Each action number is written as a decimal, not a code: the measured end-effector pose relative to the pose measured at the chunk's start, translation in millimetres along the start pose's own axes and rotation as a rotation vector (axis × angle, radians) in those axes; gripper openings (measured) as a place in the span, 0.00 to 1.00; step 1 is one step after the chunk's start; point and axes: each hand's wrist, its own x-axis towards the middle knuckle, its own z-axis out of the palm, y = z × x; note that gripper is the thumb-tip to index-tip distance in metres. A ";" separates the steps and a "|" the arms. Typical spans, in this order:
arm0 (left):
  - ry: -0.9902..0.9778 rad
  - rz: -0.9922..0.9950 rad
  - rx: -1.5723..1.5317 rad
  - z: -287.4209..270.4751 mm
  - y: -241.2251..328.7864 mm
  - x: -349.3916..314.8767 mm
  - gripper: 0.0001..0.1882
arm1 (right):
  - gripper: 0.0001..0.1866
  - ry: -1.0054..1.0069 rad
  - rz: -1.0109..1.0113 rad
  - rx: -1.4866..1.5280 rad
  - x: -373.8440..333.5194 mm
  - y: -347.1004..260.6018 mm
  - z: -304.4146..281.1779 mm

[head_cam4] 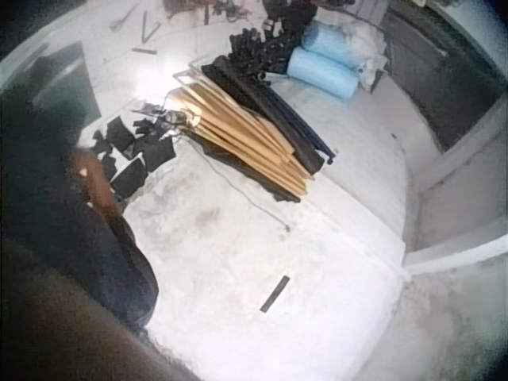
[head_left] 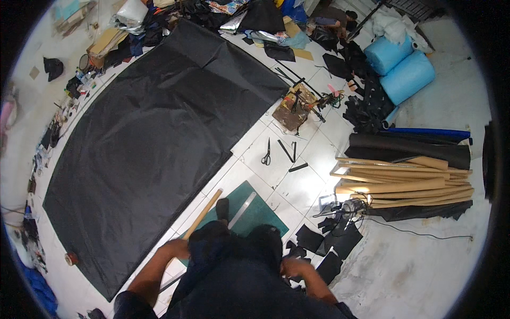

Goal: The person uses a long wooden stick to measure and mark a large black fabric laid on the floor, then cuts the fabric with scissors. The person repeats the measuring and cutting process on the same fabric.

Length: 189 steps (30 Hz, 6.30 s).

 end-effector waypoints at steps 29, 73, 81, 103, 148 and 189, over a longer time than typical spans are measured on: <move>-0.342 0.401 -1.387 -53.8 219.2 230.6 0.21 | 0.29 -1.296 -0.141 -0.380 246.5 110.4 -389.3; 1.365 -1.439 -0.646 166.4 -326.8 574.9 0.42 | 0.20 1.018 -0.329 -1.068 757.3 285.6 -581.5; 1.630 -1.495 -0.614 173.5 -314.9 579.5 0.39 | 0.26 0.957 -0.016 -0.928 744.5 309.6 -602.2; 1.600 -1.474 -0.899 163.5 -300.6 571.0 0.40 | 0.24 0.937 -0.219 -1.129 778.8 308.2 -581.9; 2.936 -1.079 -1.378 65.1 -296.0 534.6 0.25 | 0.37 0.436 -1.034 -0.860 761.1 -119.4 -211.3; 1.471 -2.185 -1.252 254.3 -298.0 587.0 0.39 | 0.29 0.485 -1.278 -1.154 850.3 -184.7 -204.1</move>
